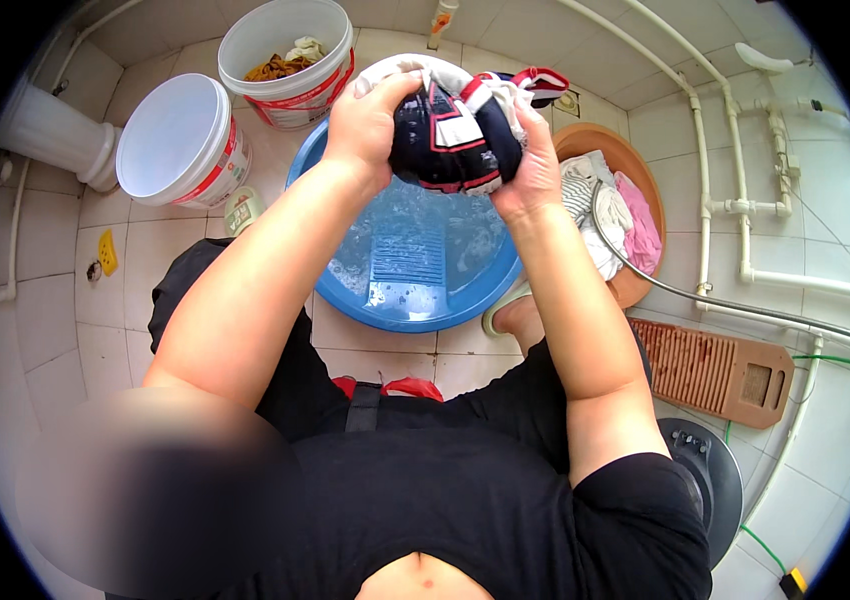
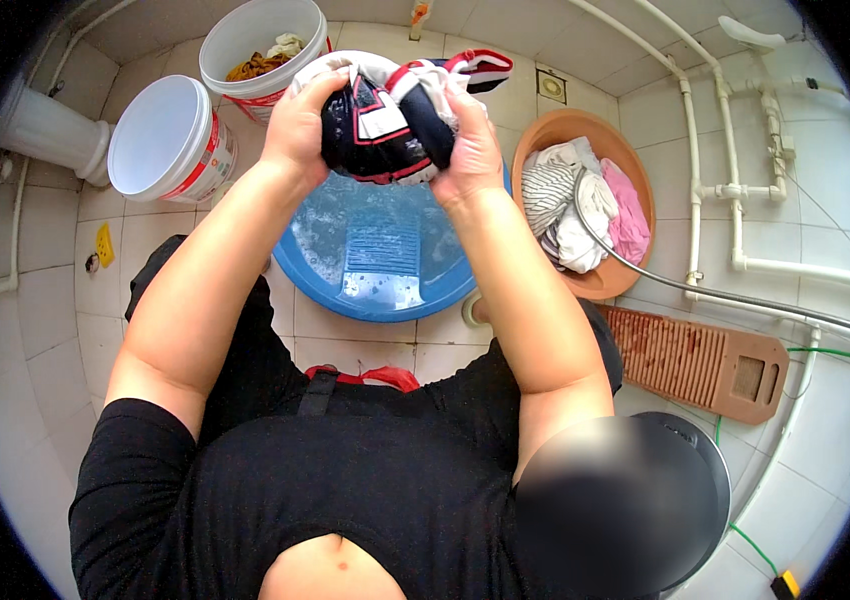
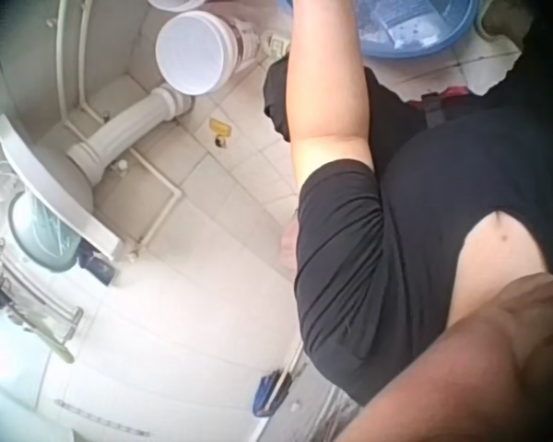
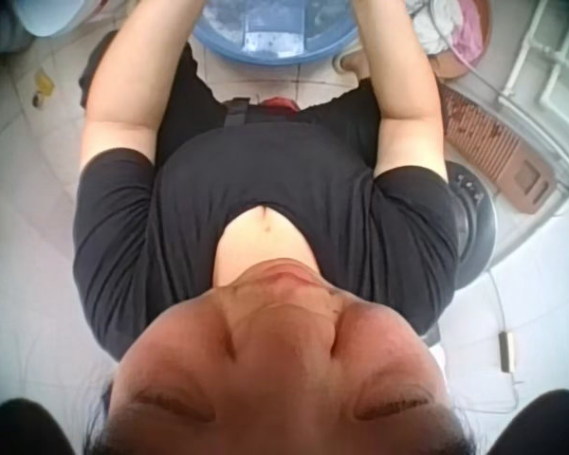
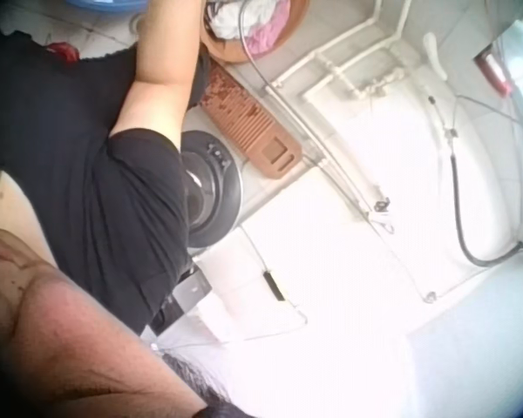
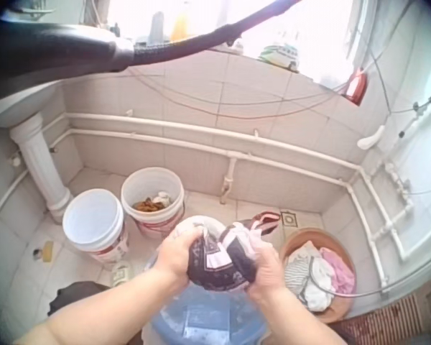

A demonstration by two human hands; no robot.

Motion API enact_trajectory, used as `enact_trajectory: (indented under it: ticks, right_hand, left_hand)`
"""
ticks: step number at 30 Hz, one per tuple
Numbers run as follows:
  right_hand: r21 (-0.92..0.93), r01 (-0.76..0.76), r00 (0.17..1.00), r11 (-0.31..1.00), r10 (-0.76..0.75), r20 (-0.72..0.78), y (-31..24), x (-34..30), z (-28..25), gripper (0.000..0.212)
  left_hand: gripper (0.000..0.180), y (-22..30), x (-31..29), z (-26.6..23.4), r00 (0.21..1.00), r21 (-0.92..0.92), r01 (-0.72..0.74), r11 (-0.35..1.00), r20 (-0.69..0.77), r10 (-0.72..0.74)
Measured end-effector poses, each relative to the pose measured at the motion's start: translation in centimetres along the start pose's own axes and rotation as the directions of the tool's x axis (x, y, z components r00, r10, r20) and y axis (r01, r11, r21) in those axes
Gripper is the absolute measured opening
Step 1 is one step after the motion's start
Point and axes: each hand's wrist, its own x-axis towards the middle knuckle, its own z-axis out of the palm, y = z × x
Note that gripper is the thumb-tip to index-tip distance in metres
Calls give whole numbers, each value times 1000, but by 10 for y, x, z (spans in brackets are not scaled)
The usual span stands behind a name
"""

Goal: The person hand-washes several pieces of clothing in a blue basin filled with soapy water. They scrub, rinse, and wring out each item by hand, then place the cleaned clothes into a white bucket.

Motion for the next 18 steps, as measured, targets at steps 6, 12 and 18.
enact_trajectory:
  ticks: [6, 12, 18]
  right_hand:
    - [-547, 281, 947, 788, -135, 293, -14, -19, 15, 21]
    - [-675, 462, 862, 575, -115, 493, -20, -22, 12, 17]
    - [-641, 440, 848, 629, -56, 527, -17, -24, 0, 20]
  left_hand:
    - [34, -8, -4, -7, 901, -37, 431, 902, 78, -427]
    - [35, -1, -13, -8, 843, 308, 499, 810, 44, -536]
    - [32, 8, -19, -3, 807, 558, 410, 721, 147, -572]
